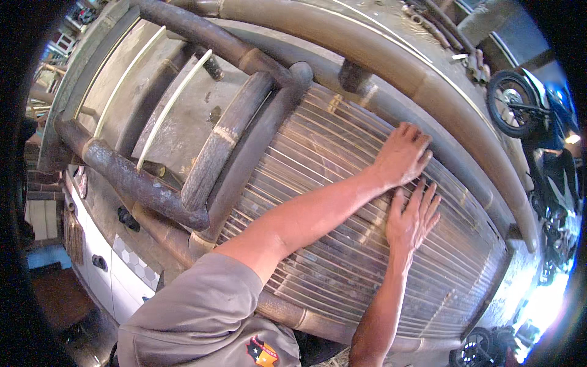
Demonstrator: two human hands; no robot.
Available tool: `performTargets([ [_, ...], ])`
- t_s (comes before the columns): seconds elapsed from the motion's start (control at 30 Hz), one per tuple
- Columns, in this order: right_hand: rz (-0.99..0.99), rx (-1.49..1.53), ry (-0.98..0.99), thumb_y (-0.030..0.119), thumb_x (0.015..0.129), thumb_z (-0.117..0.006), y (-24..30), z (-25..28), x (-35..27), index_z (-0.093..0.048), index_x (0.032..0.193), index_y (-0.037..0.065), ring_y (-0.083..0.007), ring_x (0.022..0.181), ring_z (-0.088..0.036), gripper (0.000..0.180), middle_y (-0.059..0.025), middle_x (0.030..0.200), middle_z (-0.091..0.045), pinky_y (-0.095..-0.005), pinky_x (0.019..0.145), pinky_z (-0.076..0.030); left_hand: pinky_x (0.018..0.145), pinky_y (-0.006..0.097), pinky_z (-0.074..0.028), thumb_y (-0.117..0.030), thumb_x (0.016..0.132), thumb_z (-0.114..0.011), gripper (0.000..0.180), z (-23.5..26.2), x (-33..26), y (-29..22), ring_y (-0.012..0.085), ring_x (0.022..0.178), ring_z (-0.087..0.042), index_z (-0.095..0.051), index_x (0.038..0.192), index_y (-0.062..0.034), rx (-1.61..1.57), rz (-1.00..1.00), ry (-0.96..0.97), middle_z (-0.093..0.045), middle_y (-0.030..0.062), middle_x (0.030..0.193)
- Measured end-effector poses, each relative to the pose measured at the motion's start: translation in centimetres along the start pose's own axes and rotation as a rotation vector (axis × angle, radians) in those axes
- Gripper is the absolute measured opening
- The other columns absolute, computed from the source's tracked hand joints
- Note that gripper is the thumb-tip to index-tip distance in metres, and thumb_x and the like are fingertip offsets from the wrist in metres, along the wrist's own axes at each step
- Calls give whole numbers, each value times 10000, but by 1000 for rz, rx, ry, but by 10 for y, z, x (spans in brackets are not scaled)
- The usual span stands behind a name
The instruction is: The person weaves thin bamboo strips into a bamboo frame using a knife to split and prepare the strips. They repeatedly insert the strips into the frame and trim excess material.
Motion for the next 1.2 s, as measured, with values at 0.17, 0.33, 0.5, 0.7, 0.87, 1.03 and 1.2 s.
performTargets([
  [0.17,-85,-7,-23,583,1048,-398,4,1,0,-311,1621,184,-395,1575,-109,704,-184,1696,-193,-628,1236,-89,1075,501,-443,-479,985,-567,513,91,21,-6,417,1262,-533,-661,1280,-70,196,-216,36,-579,250,1350],
  [0.33,-78,21,-43,683,1038,-270,1,2,-1,-264,1636,193,-415,1573,-81,773,-200,1700,-149,-650,1228,-71,1177,638,-272,-618,1012,-413,649,156,-17,20,440,1461,-339,-587,1425,-148,402,-62,116,-414,250,1548],
  [0.5,-74,86,-32,683,1033,-297,3,3,0,-277,1632,187,-397,1576,-96,778,-192,1696,-176,-631,1237,-77,1218,669,-140,-658,1017,-387,692,139,-51,32,464,1543,-139,-524,1488,-170,547,-51,223,-263,201,1647],
  [0.7,-50,172,-79,660,1035,-340,3,9,-1,-288,1627,174,-402,1567,-140,767,-195,1683,-222,-617,1242,-81,1224,642,-165,-624,1030,-399,660,171,-34,26,462,1514,-215,-462,1536,-207,540,-141,-104,-271,183,1644],
  [0.87,10,149,-114,519,1049,-430,5,8,-2,-502,1516,129,-357,1536,-271,612,-161,1637,-355,-582,1245,-149,1264,569,-123,-647,1037,-330,753,164,-68,34,378,1567,-152,-342,1600,-147,582,80,342,-216,187,1684],
  [1.03,115,209,-266,332,986,-600,6,9,-3,-695,1292,78,-389,1397,-460,410,-190,1508,-510,-527,1173,-337,1267,520,-174,-598,1032,-411,745,157,-93,27,363,1546,-230,-413,1548,-60,628,106,314,-289,163,1662],
  [1.2,210,246,-386,223,919,-665,10,11,-9,-752,1160,55,-374,1192,-574,306,-166,1280,-630,-488,1034,-458,1234,481,-268,-499,967,-596,651,166,-101,18,343,1466,-370,-568,1411,-25,490,93,209,-464,176,1523],
])
Point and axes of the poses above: each hand's wrist, its own x-axis towards the middle knuckle, its own z-axis out of the back of the hand, y = z × x, the point moved 3 cm from there along x, towards the middle knuckle
